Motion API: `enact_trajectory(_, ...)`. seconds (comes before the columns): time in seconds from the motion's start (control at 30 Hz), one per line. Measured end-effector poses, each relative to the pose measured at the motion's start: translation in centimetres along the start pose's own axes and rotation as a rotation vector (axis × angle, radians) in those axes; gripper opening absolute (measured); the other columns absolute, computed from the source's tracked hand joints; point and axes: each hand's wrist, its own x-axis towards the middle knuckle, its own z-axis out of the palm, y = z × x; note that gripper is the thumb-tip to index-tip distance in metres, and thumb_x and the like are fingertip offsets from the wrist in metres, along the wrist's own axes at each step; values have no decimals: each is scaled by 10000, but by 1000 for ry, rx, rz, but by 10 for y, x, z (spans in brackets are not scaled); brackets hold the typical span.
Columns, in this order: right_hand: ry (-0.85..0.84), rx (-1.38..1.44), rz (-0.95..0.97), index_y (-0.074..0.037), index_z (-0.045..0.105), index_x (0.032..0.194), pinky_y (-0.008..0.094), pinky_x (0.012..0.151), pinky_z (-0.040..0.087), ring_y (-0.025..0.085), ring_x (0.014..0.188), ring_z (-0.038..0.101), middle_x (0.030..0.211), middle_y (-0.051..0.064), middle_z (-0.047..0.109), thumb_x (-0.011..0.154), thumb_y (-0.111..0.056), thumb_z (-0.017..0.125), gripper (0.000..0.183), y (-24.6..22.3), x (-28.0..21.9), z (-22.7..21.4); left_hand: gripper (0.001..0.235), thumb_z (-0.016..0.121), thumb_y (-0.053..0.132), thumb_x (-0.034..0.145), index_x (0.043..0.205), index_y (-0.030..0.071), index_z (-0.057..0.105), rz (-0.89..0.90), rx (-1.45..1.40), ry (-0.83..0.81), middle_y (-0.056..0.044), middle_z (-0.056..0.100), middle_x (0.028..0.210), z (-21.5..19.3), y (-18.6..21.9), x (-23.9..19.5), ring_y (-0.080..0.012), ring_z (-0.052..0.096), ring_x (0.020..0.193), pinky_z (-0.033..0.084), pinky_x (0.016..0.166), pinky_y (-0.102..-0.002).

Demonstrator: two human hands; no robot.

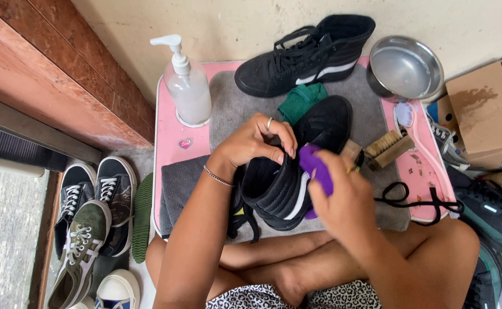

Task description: The person cleans a black high-top sneaker by wiping it with a purple cloth and scrubbing it with a brush. The person rotates the shoe to clean different sides and the sole.

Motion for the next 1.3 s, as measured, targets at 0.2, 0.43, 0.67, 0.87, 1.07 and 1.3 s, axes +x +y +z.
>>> enact_trajectory(0.2, -134, 324, -55, -192, 824, 1302, 491, 775, 671, 393, 880, 860, 945, 102, 835, 944, -192, 750, 365, -24, -10, -36, 248, 1040, 97, 761, 930, 22, 874, 41, -13, -6, -136, 827, 945, -8, 4, 0, -216, 718, 910, 515, 934, -337)
enact_trajectory(0.43, 148, -92, -112, -7, 759, 1398, 637, 801, 590, 552, 899, 764, 1034, 270, 752, 1054, -141, 751, 369, 37, 69, -17, 255, 1037, 98, 753, 922, 11, 867, 56, -29, 1, -159, 815, 942, -12, -3, -3, -244, 734, 919, 528, 924, -345)
enact_trajectory(0.67, 19, 106, 55, -68, 800, 1354, 519, 716, 609, 458, 768, 784, 887, 216, 778, 927, -140, 746, 437, -20, 7, -5, 249, 1040, 84, 755, 924, 14, 870, 49, -29, 6, -150, 820, 936, -16, 4, 1, -232, 731, 904, 531, 921, -356)
enact_trajectory(0.87, -372, 352, -66, -226, 826, 1328, 341, 861, 626, 196, 968, 880, 1215, -3, 927, 940, -300, 713, 412, -34, -14, -39, 238, 924, 318, 964, 1010, 118, 804, 28, 64, -124, -129, 783, 1019, -24, 6, -5, -215, 713, 1017, 564, 927, -349)
enact_trajectory(1.07, 219, -19, -10, -32, 765, 1444, 525, 988, 578, 414, 1128, 774, 1334, 219, 820, 1064, -114, 695, 395, 22, 60, -22, 238, 931, 338, 967, 1025, 140, 813, 16, 48, -137, -119, 775, 1059, -22, 7, -4, -201, 732, 1015, 590, 943, -334)
enact_trajectory(1.3, -72, 133, 133, -164, 807, 1373, 478, 783, 606, 335, 826, 813, 1053, 117, 886, 955, -235, 692, 440, -50, -8, -8, 206, 911, 276, 975, 1010, 106, 799, 0, 76, -118, -125, 773, 1045, -23, 3, -6, -185, 719, 1000, 575, 909, -300)
